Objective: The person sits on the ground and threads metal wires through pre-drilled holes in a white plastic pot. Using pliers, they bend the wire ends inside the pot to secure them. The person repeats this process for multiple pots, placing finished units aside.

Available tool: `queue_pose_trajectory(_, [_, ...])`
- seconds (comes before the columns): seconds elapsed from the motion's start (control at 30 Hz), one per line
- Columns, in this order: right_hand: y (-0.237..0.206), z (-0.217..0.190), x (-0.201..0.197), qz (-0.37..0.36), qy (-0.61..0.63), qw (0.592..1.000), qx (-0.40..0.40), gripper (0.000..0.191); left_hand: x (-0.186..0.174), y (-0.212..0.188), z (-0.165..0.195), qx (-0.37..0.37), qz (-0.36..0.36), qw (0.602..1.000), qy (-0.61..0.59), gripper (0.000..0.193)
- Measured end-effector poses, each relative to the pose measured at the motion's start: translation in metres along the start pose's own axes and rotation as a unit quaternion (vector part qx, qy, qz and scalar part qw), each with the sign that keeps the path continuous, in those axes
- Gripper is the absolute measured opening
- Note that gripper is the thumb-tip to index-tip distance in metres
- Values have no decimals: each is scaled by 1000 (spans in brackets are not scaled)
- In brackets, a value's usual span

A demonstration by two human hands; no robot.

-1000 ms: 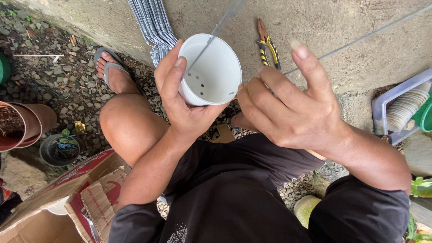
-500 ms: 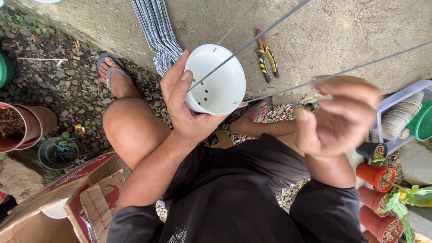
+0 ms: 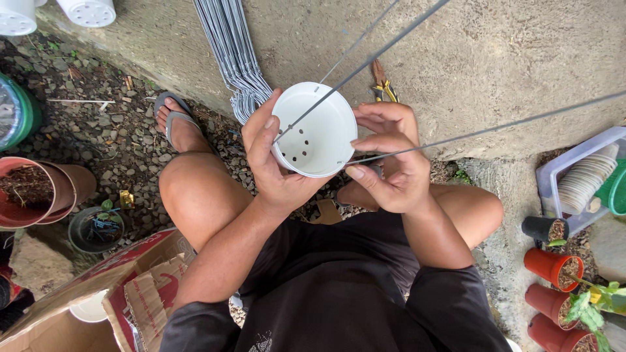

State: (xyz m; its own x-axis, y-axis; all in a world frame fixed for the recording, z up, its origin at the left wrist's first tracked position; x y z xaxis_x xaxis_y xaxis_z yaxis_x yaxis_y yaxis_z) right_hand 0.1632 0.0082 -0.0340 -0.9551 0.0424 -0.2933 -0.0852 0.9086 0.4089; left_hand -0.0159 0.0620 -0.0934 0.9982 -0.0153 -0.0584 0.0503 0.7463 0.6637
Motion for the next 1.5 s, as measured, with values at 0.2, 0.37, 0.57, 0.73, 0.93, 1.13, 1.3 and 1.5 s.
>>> queue_pose_trajectory(0.2, [11, -12, -1, -23, -70, 997, -10, 20, 4, -3, 2, -119, -43, 988, -90, 120])
queue_pose_trajectory(0.37, [14, -27, -12, 7, -99, 995, -2, 14, 11, -8, 0, -93, -42, 994, -26, 117])
queue_pose_trajectory(0.57, [6, -11, -23, 22, -62, 998, 3, 68, 26, -26, -11, -200, -55, 949, -236, 116])
queue_pose_trajectory(0.73, [-13, 36, -12, -21, 182, 979, 91, 130, 26, -36, -16, -218, -125, 941, -227, 127])
queue_pose_trajectory(0.93, [-42, 55, -12, -66, 156, 976, 134, 132, 29, -46, -11, -162, -161, 956, -186, 120])
queue_pose_trajectory(1.13, [-63, 50, 6, 15, 80, 996, 44, 120, 26, -52, -6, -126, -183, 969, -105, 111])
queue_pose_trajectory(1.3, [-87, 47, 28, 117, -2, 993, -10, 126, 18, -52, 7, -202, -214, 935, -198, 114])
queue_pose_trajectory(1.5, [-101, 45, 52, 196, -83, 975, -59, 126, 20, -45, 23, -243, -251, 880, -321, 132])
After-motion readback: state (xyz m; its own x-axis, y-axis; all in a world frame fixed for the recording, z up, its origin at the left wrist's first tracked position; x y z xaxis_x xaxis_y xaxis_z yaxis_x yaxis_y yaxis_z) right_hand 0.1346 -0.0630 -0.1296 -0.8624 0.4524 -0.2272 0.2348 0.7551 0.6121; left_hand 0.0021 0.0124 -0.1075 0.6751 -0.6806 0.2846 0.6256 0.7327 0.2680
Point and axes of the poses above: each hand's wrist, its own y-axis towards the middle knuckle, its own x-axis out of the palm, z = x × y, the point moved 1 cm from there along y, towards the middle knuckle
